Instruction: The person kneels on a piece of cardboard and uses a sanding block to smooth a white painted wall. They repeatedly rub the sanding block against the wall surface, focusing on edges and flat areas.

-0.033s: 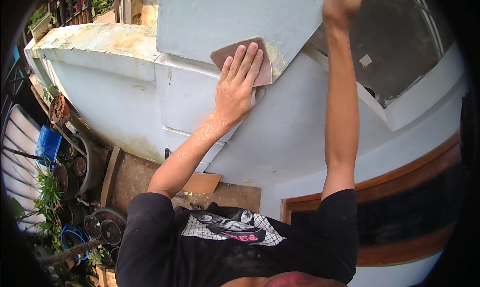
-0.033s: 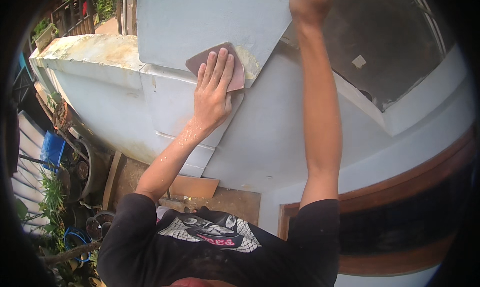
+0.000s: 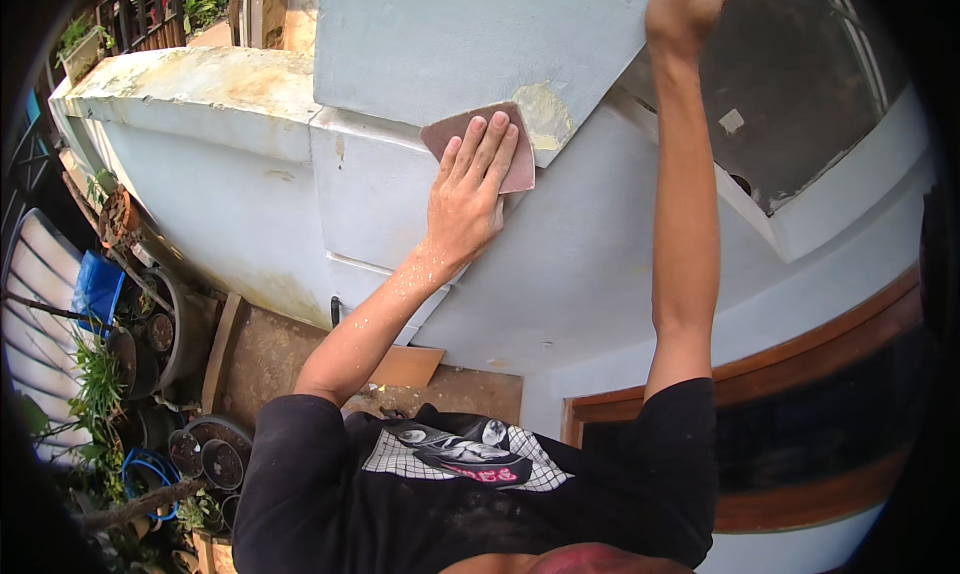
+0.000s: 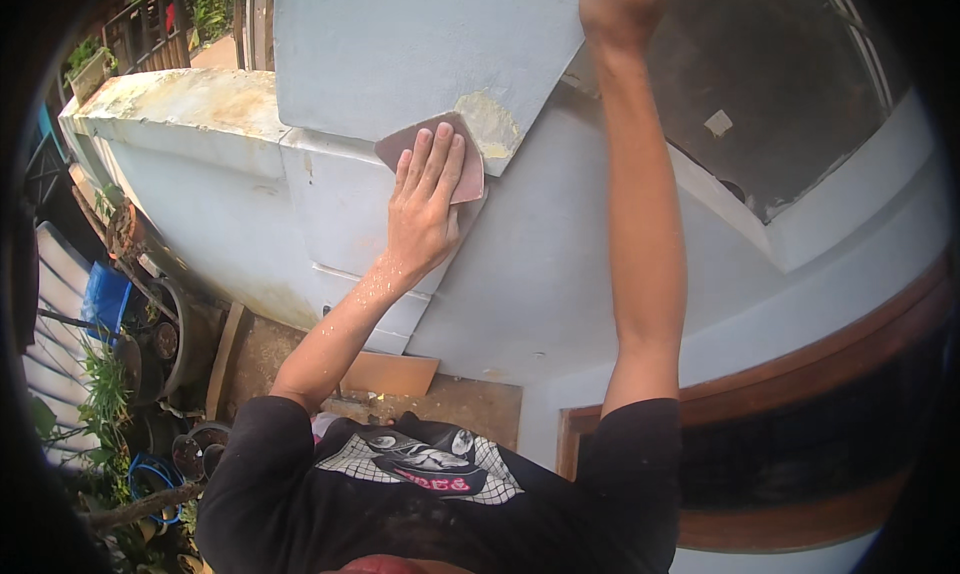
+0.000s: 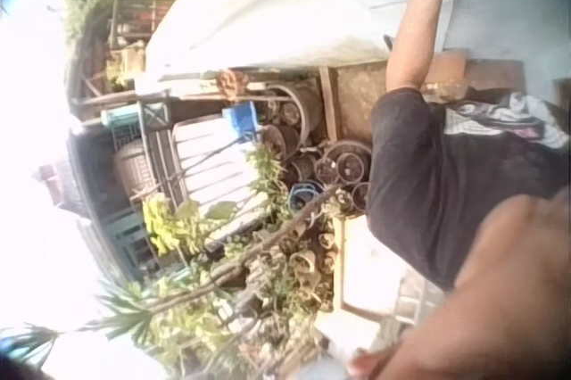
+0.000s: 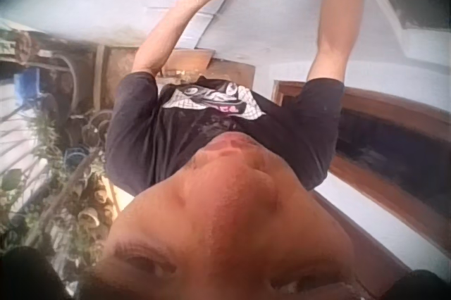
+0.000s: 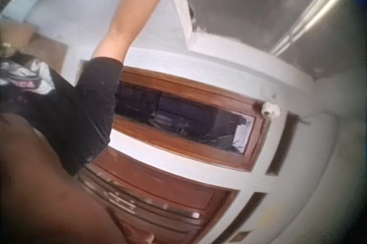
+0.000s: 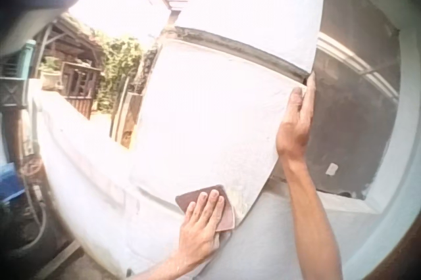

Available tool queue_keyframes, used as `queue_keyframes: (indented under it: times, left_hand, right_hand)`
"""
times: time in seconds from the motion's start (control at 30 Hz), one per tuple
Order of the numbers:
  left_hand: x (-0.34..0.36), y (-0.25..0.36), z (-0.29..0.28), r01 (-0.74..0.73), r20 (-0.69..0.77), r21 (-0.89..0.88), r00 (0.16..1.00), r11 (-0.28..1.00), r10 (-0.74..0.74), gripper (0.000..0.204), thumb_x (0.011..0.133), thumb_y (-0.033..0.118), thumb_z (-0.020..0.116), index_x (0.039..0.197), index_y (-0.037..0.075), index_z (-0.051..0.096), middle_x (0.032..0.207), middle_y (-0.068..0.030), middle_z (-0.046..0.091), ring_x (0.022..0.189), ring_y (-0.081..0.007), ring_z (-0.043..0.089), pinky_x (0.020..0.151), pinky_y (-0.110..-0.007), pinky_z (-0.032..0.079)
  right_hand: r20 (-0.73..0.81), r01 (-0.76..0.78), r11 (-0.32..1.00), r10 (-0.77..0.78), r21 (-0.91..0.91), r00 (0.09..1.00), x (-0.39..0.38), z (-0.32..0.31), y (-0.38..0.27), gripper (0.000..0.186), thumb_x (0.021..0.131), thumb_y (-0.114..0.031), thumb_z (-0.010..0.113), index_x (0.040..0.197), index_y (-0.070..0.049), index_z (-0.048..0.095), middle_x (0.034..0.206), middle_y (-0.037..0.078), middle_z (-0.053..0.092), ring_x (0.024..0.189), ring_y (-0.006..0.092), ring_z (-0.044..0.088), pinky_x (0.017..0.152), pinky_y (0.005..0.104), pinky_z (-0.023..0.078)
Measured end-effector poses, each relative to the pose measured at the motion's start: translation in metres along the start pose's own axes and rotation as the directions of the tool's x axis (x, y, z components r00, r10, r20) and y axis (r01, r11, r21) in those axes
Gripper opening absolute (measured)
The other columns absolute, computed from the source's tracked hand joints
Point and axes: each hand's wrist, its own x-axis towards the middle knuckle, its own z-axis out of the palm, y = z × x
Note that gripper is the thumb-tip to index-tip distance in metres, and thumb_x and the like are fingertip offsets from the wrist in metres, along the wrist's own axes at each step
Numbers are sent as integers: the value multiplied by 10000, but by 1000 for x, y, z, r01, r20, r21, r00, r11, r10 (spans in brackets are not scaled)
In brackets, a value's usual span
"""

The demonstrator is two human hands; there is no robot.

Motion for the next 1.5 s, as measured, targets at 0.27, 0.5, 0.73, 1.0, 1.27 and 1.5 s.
queue_keyframes:
  times: [0.27, 0.5, 0.73, 1.0, 1.27, 1.5]
  left_hand:
    - [48, -18, -28, 21, -48, 6, 999, 1000, -21, 859, 832, -90, 516, 1641, 119, 316, 1729, -66, 235, 1605, -269, 161, 1302, -477, 126]
    - [72, -25, -43, 23, -102, -21, 994, 1000, -25, 816, 841, -67, 516, 1622, 118, 365, 1708, -46, 298, 1595, -253, 204, 1304, -453, 138]
    - [42, -20, -23, -32, -61, 141, 997, 990, 41, 760, 873, -20, 539, 1607, 95, 382, 1695, -72, 320, 1571, -292, 267, 1271, -498, 228]
    - [19, -3, -19, -44, 4, 5, 999, 999, 44, 786, 870, -99, 496, 1622, 71, 338, 1712, -101, 267, 1597, -295, 182, 1291, -506, 154]
    - [68, -7, -20, -38, -66, -22, 997, 999, 37, 807, 852, -100, 450, 1627, 95, 341, 1727, -64, 240, 1604, -246, 170, 1302, -463, 146]
    - [118, -48, -63, 24, -214, 3, 977, 1000, -23, 744, 959, -27, 495, 1654, 112, 267, 1729, -93, 216, 1597, -318, 169, 1283, -527, 159]
  right_hand:
    - [-19, 4, 1000, -4, 14, 1000, -4, 9, 6, 602, 1137, -322, 385, 1574, 87, 319, 1621, 246, 378, 1522, 332, 328, 1250, 379, 234]
    - [-33, 23, 1000, -23, -13, 999, 2, 5, 14, 597, 1135, -317, 395, 1571, 86, 328, 1623, 243, 379, 1523, 328, 327, 1251, 378, 233]
    - [-22, 12, 999, -13, -42, 1000, 5, 3, 5, 603, 1138, -331, 388, 1576, 79, 323, 1625, 237, 380, 1529, 323, 321, 1250, 377, 234]
    - [-29, 28, 999, -29, -43, 999, 8, -3, 2, 596, 1138, -321, 394, 1569, 85, 327, 1612, 245, 393, 1516, 331, 342, 1245, 379, 247]
    - [-48, 70, 997, -71, -32, 996, 7, -6, 7, 558, 1133, -273, 417, 1551, 93, 359, 1593, 249, 421, 1495, 326, 377, 1233, 377, 268]
    - [-62, 47, 999, -47, -2, 997, -4, 13, 11, 546, 1132, -261, 416, 1547, 92, 370, 1580, 246, 441, 1481, 323, 397, 1226, 376, 277]
